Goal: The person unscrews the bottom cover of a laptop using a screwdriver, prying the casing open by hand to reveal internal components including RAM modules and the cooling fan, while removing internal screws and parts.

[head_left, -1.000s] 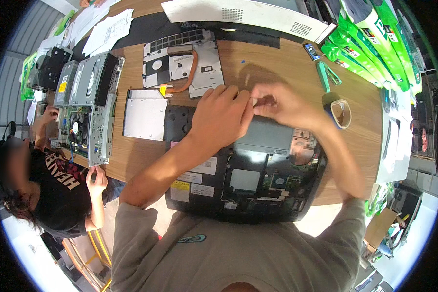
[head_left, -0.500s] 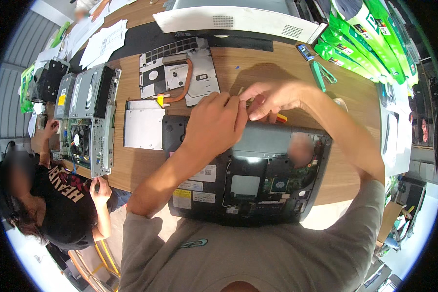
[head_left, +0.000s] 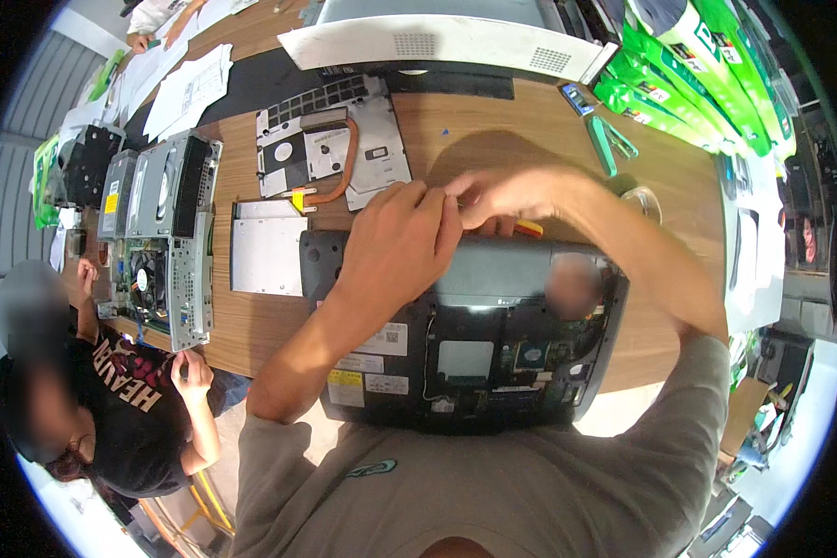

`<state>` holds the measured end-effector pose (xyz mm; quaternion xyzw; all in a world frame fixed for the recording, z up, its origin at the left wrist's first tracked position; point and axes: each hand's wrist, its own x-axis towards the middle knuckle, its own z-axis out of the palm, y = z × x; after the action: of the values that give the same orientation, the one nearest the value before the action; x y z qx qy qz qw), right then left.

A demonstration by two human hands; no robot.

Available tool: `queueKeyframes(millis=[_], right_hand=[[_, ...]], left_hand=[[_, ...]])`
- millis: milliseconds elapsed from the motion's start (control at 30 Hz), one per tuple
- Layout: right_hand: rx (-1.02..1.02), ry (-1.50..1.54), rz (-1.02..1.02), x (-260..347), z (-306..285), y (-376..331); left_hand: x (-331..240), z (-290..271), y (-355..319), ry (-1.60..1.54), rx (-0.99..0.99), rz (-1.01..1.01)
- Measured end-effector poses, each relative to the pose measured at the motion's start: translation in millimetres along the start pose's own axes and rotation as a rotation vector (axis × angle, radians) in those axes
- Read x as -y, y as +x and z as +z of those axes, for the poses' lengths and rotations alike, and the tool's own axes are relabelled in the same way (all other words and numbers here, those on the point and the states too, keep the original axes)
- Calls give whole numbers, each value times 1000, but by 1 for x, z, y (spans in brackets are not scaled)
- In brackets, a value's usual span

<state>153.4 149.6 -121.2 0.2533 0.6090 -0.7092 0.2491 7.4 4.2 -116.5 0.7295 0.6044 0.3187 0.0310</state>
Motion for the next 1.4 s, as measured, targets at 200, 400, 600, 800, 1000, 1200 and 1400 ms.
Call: queueKeyframes(millis=[200,400,600,800,1000,1200,1400], right_hand=[[-90,37,-117,-3,24,-4],[-88,8,-76,-28,17,7],[-244,-211,24,-20,16,8],[-135,-239,-100,-31,11,8],[-184,-305,-68,-69,-3,33],[-211,-245,-63,-52,6,23],[-191,-234,-37,-30,13,8]], left_hand=[[-1,1,3,-30,21,-8],[-2,3,4,-56,31,-14],[0,9,3,-71,54,-7],[2,11,2,-71,57,-24],[2,14,3,-36,43,-38],[3,15,4,-19,68,-43],[8,8,6,2,69,32]])
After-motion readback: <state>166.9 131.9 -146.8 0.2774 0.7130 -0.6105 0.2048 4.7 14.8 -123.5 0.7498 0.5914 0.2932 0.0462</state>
